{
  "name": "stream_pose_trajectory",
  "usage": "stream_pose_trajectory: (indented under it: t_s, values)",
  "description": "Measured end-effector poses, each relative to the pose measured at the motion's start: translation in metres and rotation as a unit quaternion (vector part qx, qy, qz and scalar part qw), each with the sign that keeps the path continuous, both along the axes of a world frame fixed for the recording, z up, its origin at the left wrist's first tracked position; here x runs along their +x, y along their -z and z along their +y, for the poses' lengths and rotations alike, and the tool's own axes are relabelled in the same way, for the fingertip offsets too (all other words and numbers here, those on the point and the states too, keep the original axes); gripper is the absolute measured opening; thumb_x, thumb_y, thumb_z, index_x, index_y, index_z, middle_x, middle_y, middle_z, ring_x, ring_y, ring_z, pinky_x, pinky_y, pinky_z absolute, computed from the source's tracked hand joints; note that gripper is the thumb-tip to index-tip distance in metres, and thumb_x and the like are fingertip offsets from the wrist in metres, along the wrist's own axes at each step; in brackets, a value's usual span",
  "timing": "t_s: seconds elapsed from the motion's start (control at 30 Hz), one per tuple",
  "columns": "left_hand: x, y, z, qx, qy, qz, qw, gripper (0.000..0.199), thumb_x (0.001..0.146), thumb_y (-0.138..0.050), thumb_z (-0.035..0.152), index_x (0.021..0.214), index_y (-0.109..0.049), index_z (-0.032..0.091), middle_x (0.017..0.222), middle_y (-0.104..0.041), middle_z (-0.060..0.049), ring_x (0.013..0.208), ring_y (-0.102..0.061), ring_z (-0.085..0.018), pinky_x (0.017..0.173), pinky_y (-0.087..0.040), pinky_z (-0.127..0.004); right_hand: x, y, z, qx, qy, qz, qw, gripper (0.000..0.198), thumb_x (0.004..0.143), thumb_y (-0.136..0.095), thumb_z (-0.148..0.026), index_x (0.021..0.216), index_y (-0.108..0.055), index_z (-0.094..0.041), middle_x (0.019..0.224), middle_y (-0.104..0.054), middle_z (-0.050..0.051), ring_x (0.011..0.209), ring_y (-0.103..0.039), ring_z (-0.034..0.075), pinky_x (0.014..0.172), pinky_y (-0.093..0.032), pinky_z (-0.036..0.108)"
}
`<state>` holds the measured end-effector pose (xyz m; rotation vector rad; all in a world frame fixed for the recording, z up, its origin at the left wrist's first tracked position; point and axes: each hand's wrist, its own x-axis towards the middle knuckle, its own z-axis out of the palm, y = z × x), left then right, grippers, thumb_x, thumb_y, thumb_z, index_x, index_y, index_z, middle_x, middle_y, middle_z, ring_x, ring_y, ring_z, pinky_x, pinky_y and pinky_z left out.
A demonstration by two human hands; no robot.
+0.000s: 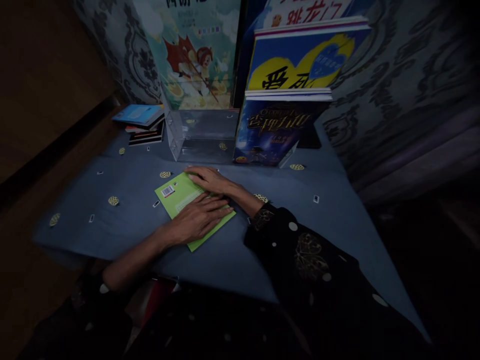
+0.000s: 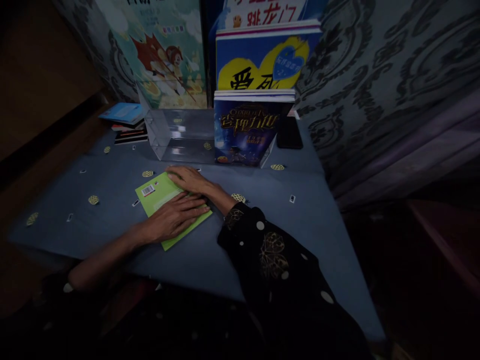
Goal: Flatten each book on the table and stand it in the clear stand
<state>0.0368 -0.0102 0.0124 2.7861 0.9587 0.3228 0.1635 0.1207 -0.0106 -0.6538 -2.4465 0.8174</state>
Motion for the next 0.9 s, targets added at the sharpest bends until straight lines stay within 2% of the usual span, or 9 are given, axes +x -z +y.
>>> stream_pose_trajectory:
  t_s: [0.17, 0.3, 0.43, 0.53, 0.63, 0.73, 0.9]
  values:
    - [0.001, 0.003, -0.003, 0.019, 0.015, 0.003, 1.000, 0.042, 0.108, -0.033, 0.028, 0.145, -0.051, 0.023, 0.150, -0.055, -0.007, 0.143, -0.046, -0.022, 0.122, -0.030, -0.051, -0.001, 0.003, -0.001, 0.013, -0.007, -0.008, 1.000, 0.045, 0.102, -0.042, -0.032, 0.142, -0.054, -0.014, 0.150, -0.055, 0.012, 0.144, -0.044, 0.024, 0.118, -0.036, 0.045]
    - [0.002, 0.003, -0.005, 0.044, 0.017, -0.010, 0.999, 0.039, 0.107, -0.036, 0.024, 0.142, -0.054, 0.021, 0.145, -0.059, -0.009, 0.138, -0.052, -0.023, 0.119, -0.034, -0.051, 0.001, 0.004, -0.003, 0.014, -0.018, -0.020, 1.000, 0.045, 0.102, -0.043, -0.034, 0.143, -0.053, -0.018, 0.155, -0.048, 0.011, 0.148, -0.038, 0.025, 0.120, -0.033, 0.049]
    - [0.003, -0.002, -0.009, 0.069, 0.028, -0.041, 0.996, 0.033, 0.106, -0.041, 0.024, 0.131, -0.062, 0.020, 0.134, -0.066, -0.009, 0.126, -0.060, -0.022, 0.107, -0.048, -0.045, 0.012, 0.006, -0.015, 0.016, -0.026, -0.030, 0.999, 0.046, 0.104, -0.039, -0.037, 0.144, -0.051, -0.018, 0.157, -0.046, 0.011, 0.152, -0.031, 0.023, 0.122, -0.028, 0.051]
    - [0.001, -0.004, -0.014, 0.079, 0.031, -0.054, 0.995, 0.029, 0.105, -0.045, 0.024, 0.125, -0.065, 0.020, 0.121, -0.070, -0.008, 0.114, -0.063, -0.022, 0.096, -0.053, -0.039, 0.024, 0.009, -0.031, 0.027, -0.006, -0.043, 0.999, 0.046, 0.105, -0.038, -0.037, 0.146, -0.050, -0.021, 0.160, -0.042, 0.010, 0.153, -0.028, 0.022, 0.124, -0.024, 0.052]
    - [-0.005, -0.004, -0.022, 0.074, 0.027, -0.059, 0.995, 0.028, 0.103, -0.048, 0.021, 0.126, -0.064, 0.021, 0.116, -0.070, -0.008, 0.110, -0.062, -0.021, 0.094, -0.052, -0.039, 0.034, 0.011, -0.047, 0.047, 0.016, -0.066, 0.997, 0.046, 0.105, -0.037, -0.035, 0.148, -0.047, -0.021, 0.162, -0.038, 0.010, 0.153, -0.026, 0.022, 0.125, -0.022, 0.054]
    - [-0.014, -0.004, -0.034, 0.063, 0.020, -0.057, 0.996, 0.031, 0.103, -0.048, 0.020, 0.130, -0.063, 0.022, 0.121, -0.069, -0.008, 0.113, -0.061, -0.021, 0.097, -0.051, -0.040, 0.041, 0.008, -0.061, 0.065, 0.030, -0.084, 0.994, 0.048, 0.105, -0.036, -0.034, 0.149, -0.046, -0.018, 0.162, -0.038, 0.013, 0.153, -0.027, 0.024, 0.124, -0.023, 0.055]
    - [-0.027, -0.010, -0.058, 0.049, 0.015, -0.060, 0.997, 0.033, 0.103, -0.046, 0.018, 0.133, -0.061, 0.022, 0.121, -0.070, -0.008, 0.114, -0.063, -0.021, 0.094, -0.051, -0.038, 0.045, 0.000, -0.073, 0.090, 0.040, -0.102, 0.990, 0.047, 0.105, -0.036, -0.034, 0.148, -0.047, -0.017, 0.160, -0.041, 0.013, 0.152, -0.030, 0.025, 0.123, -0.025, 0.055]
